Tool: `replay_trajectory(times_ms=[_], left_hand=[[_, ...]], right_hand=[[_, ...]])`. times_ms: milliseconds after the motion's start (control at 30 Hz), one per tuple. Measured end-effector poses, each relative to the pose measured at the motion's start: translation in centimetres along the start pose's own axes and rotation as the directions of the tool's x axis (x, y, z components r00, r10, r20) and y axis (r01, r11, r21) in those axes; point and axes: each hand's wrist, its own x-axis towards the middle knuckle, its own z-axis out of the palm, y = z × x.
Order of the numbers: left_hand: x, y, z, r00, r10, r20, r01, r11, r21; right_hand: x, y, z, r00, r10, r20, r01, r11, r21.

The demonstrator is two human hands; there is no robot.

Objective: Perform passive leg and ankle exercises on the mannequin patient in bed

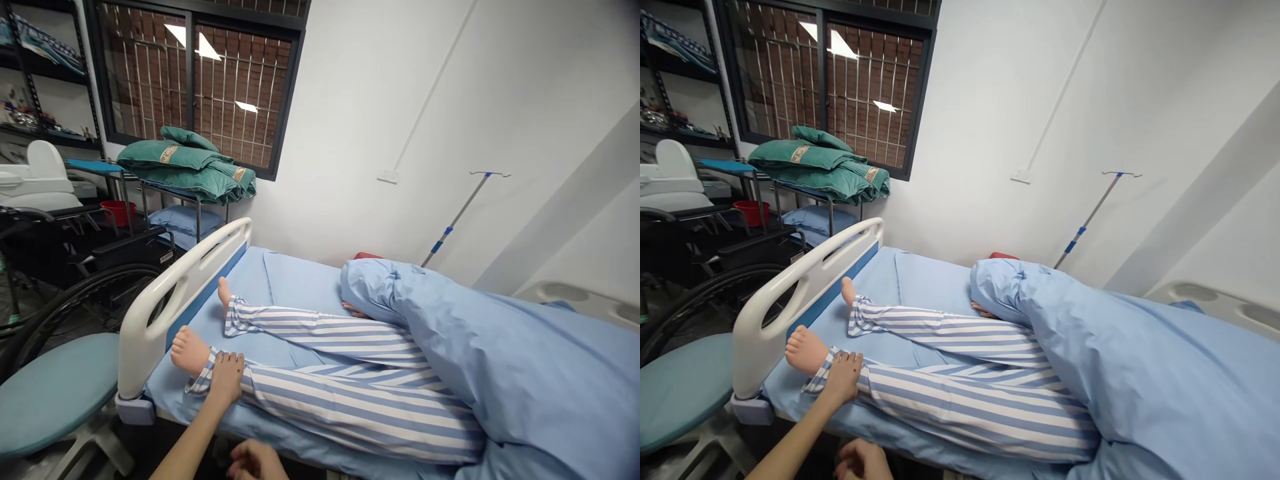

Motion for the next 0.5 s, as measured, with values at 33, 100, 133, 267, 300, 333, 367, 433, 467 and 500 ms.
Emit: replay_trajectory(times_ms=[33,100,133,267,300,333,367,433,467,500], left_hand=[[0.1,0.0,0.1,1.0,0.002,-0.006,-0.002,1.0,-0.008],[0.4,-0.1,0.5,1.0,-0.01,-0.014,0.009,0.999,-0.034],[0.5,-0.1,0.7,1.0,-0.012,-0.016,0.011,0.998,-0.056],[0.7,0.0,1.1,0.999,-0.01,-0.045,0.004,0.988,-0.151],[0.6,0.0,1.0,0.999,-0.003,-0.047,-0.004,0.987,-0.158],[0.5,0.0,0.9,0.999,-0.001,-0.042,-0.005,0.988,-0.154],[0.5,0.0,0.7,0.999,-0.001,-0.033,-0.004,0.99,-0.144],[0.3,-0.1,0.3,1.0,0.0,-0.021,-0.002,0.992,-0.125],[0.3,-0.1,0.2,1.0,-0.005,-0.02,0.003,0.993,-0.12],[0.4,-0.1,0.0,1.0,-0.011,-0.016,0.009,0.993,-0.119]], right_hand=[[1.0,-1.4,-0.2,0.998,-0.058,-0.005,0.058,0.998,0.002],[3.4,-4.3,-0.8,0.98,-0.196,-0.038,0.195,0.98,-0.036],[4.8,-5.6,-1.1,0.967,-0.247,-0.062,0.242,0.967,-0.075],[11.4,-9.4,-2.4,0.91,-0.364,-0.199,0.332,0.927,-0.176],[13.3,-10.1,-2.6,0.896,-0.385,-0.22,0.345,0.917,-0.199],[15.3,-10.6,-2.9,0.886,-0.406,-0.224,0.356,0.905,-0.234],[17.3,-11.2,-3.1,0.877,-0.425,-0.223,0.359,0.889,-0.283],[21.4,-12.6,-3.4,0.854,-0.477,-0.208,0.365,0.834,-0.414],[23.4,-13.3,-3.5,0.843,-0.498,-0.201,0.362,0.803,-0.474],[25.2,-13.9,-3.6,0.84,-0.509,-0.189,0.352,0.776,-0.524]])
